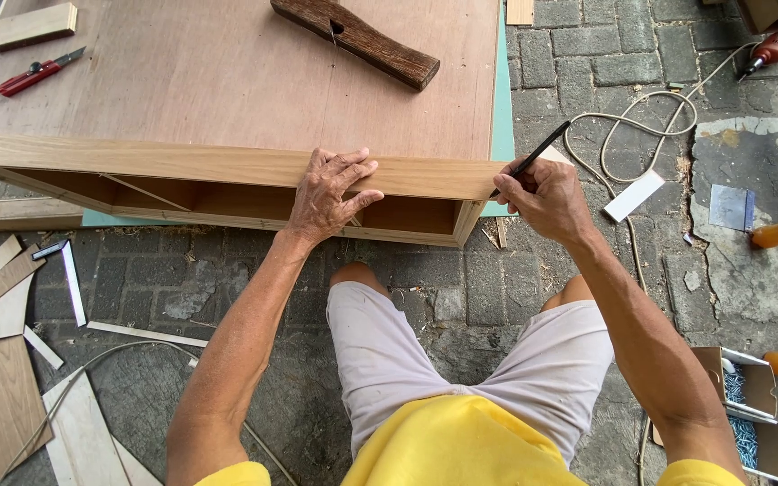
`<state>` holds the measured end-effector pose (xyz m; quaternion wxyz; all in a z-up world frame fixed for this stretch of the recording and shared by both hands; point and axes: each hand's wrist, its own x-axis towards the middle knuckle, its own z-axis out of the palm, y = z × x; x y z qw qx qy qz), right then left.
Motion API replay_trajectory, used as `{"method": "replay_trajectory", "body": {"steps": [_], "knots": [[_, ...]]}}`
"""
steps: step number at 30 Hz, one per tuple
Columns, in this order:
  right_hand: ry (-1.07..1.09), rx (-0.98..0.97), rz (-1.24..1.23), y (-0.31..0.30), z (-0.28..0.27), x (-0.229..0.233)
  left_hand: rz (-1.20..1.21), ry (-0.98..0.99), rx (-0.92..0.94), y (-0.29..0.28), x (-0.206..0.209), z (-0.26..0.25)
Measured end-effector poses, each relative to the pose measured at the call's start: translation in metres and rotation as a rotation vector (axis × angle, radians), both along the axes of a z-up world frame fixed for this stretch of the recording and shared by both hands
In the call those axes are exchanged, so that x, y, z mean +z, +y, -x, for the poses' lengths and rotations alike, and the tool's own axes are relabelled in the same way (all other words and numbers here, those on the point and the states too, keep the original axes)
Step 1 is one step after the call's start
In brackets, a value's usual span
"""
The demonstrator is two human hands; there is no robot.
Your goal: Measuring, marking, cutting, and sanding wood strips to fit them onto a wooden cabinet frame.
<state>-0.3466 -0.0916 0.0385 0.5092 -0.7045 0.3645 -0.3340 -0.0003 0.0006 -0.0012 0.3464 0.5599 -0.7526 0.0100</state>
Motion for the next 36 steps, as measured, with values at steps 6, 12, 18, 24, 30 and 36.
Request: {"method": "replay_trajectory", "body": {"steps": [6,12,18,24,30,36], "knots": [[0.001,0.000,-0.006,0.001,-0.001,0.004,0.000,0.008,-0.017,-0.001,0.000,0.000],[0.002,-0.009,-0.007,0.001,-0.001,0.002,0.007,0.009,-0.014,-0.001,-0.001,0.000],[-0.008,-0.019,-0.006,0.002,-0.002,0.006,0.015,0.003,-0.010,-0.002,-0.003,-0.001],[-0.020,-0.009,0.000,0.002,-0.002,0.003,0.010,0.006,-0.016,-0.002,-0.003,-0.001],[-0.017,-0.009,0.021,0.002,-0.002,0.001,0.007,0.009,-0.026,-0.003,-0.005,-0.002],[-0.200,-0.065,-0.053,-0.009,0.011,-0.012,0.022,0.009,-0.033,-0.002,-0.005,-0.003]]}}
